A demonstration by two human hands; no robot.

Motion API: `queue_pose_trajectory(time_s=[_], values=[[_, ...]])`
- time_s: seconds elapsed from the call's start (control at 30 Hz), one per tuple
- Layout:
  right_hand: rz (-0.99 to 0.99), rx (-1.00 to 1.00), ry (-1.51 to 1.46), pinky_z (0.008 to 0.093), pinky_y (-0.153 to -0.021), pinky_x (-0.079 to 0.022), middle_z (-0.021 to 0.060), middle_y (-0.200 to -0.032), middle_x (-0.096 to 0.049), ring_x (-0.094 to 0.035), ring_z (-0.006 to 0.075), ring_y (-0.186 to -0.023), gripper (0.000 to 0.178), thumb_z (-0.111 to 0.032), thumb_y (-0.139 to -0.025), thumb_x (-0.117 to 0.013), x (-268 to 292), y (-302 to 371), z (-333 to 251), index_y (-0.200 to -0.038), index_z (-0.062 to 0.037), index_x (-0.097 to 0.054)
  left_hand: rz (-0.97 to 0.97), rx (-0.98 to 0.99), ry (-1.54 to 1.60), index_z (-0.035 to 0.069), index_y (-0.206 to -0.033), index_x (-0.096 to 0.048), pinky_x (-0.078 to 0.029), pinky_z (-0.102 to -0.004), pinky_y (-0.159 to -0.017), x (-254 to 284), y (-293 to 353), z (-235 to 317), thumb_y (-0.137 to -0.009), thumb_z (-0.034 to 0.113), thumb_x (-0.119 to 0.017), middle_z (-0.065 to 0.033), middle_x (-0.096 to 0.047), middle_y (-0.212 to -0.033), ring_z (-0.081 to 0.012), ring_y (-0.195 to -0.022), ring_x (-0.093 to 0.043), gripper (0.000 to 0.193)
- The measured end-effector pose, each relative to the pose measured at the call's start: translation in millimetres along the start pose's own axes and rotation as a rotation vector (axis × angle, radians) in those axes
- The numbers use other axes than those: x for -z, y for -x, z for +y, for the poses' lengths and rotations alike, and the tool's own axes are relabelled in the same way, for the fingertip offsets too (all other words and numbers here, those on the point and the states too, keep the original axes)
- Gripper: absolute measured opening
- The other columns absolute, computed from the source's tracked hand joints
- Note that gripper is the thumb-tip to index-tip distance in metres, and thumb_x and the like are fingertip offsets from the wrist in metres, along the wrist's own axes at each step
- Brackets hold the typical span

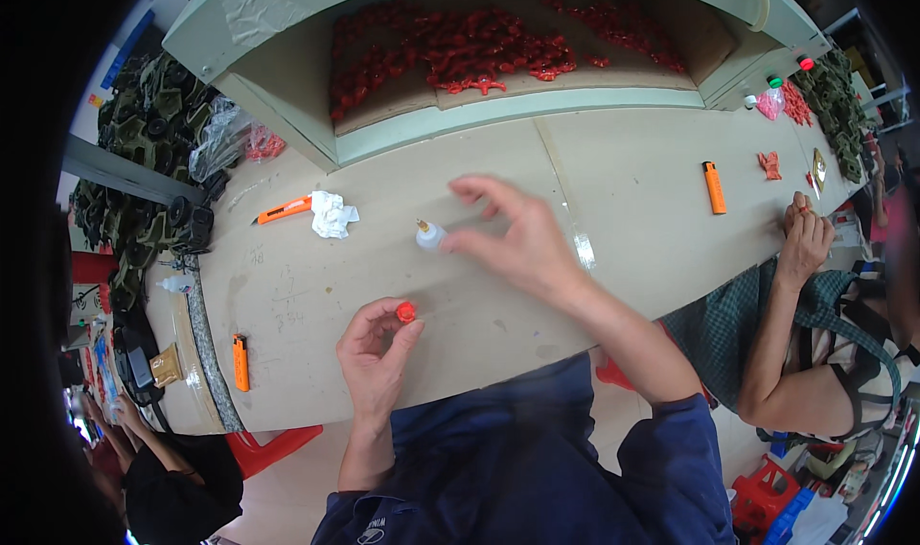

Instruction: The person unblocks a glue bottle nozzle using a lighter, applies glue onto plastic toy components, and presses the pieces together by hand to assemble them.

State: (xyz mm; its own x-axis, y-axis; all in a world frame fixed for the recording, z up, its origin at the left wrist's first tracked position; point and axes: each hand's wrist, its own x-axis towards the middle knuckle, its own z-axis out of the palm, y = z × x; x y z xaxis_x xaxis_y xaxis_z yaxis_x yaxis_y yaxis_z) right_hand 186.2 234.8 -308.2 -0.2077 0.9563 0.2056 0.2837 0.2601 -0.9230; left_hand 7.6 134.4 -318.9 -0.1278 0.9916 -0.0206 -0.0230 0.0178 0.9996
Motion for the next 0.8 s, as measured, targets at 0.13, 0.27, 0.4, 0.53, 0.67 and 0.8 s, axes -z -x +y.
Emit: queue_pose_trajectory(time_s=[0.13, 0.27, 0.4, 0.53, 0.67, 0.8], values=[[0.071, -0.084, 0.327, 0.0237, -0.067, -0.041, 0.0025, -0.084, -0.063, -0.053, 0.0096, -0.077, 0.022, -0.015, -0.075, -0.064, 39.2, -65.4, 13.0, -0.094, -0.0032, -0.063, -0.012, -0.017, -0.006, -0.001, -0.092, -0.059, -0.042, -0.0199, -0.063, -0.8, -1.2, -0.2, -0.073, -0.004, -0.065, -0.0039, -0.062, -0.082, -0.0075, -0.068, -0.052, 0.021], [0.116, 0.139, 0.536, 0.0286, -0.067, -0.043, 0.0071, -0.084, -0.063, -0.054, 0.0169, -0.075, 0.024, -0.014, -0.073, -0.065, 45.9, -123.3, 41.6, -0.094, -0.0033, -0.064, -0.008, -0.002, -0.018, -0.001, -0.092, -0.059, -0.042, -0.02, -0.063, -5.2, -5.9, 1.6, -0.072, -0.005, -0.066, -0.0037, -0.062, -0.082, -0.0074, -0.067, -0.052, 0.021], [0.008, 0.204, 0.736, 0.0391, -0.076, -0.046, 0.0123, -0.089, -0.062, -0.056, 0.0298, -0.085, 0.025, -0.018, -0.07, -0.066, 27.5, -150.2, 44.5, -0.091, -0.0037, -0.065, -0.001, 0.015, -0.018, -0.001, -0.092, -0.058, -0.042, -0.0197, -0.063, -1.6, -7.5, -0.2, -0.072, -0.005, -0.066, -0.0035, -0.062, -0.082, -0.0073, -0.066, -0.051, 0.021], [-0.046, 0.127, 0.671, 0.0391, -0.076, -0.046, 0.0118, -0.09, -0.062, -0.056, 0.0297, -0.089, 0.019, -0.016, -0.072, -0.063, 17.4, -163.5, 42.9, -0.089, -0.0071, -0.066, 0.011, 0.032, 0.0, -0.001, -0.092, -0.058, -0.042, -0.0192, -0.063, 0.9, -9.7, -2.6, -0.073, -0.005, -0.065, -0.0034, -0.061, -0.082, -0.007, -0.066, -0.051, 0.021], [0.052, 0.381, 0.646, 0.0361, -0.075, -0.045, 0.0118, -0.088, -0.063, -0.058, 0.0283, -0.084, 0.017, -0.014, -0.076, -0.057, 6.7, -188.7, 50.5, -0.09, -0.0082, -0.065, 0.01, 0.046, 0.007, -0.001, -0.093, -0.058, -0.043, -0.0192, -0.063, 2.0, -11.8, -5.7, -0.073, -0.004, -0.065, -0.0033, -0.061, -0.083, -0.0067, -0.067, -0.051, 0.021], [0.015, 0.262, 0.608, 0.0373, -0.077, -0.047, 0.0081, -0.09, -0.063, -0.056, 0.0275, -0.091, 0.018, -0.013, -0.072, -0.055, -11.0, -210.1, 34.4, -0.086, -0.0139, -0.065, 0.026, 0.053, 0.056, -0.002, -0.094, -0.058, -0.044, -0.0197, -0.065, 3.6, -11.0, -7.9, -0.074, -0.004, -0.065, -0.0033, -0.061, -0.084, -0.0071, -0.069, -0.052, 0.021]])
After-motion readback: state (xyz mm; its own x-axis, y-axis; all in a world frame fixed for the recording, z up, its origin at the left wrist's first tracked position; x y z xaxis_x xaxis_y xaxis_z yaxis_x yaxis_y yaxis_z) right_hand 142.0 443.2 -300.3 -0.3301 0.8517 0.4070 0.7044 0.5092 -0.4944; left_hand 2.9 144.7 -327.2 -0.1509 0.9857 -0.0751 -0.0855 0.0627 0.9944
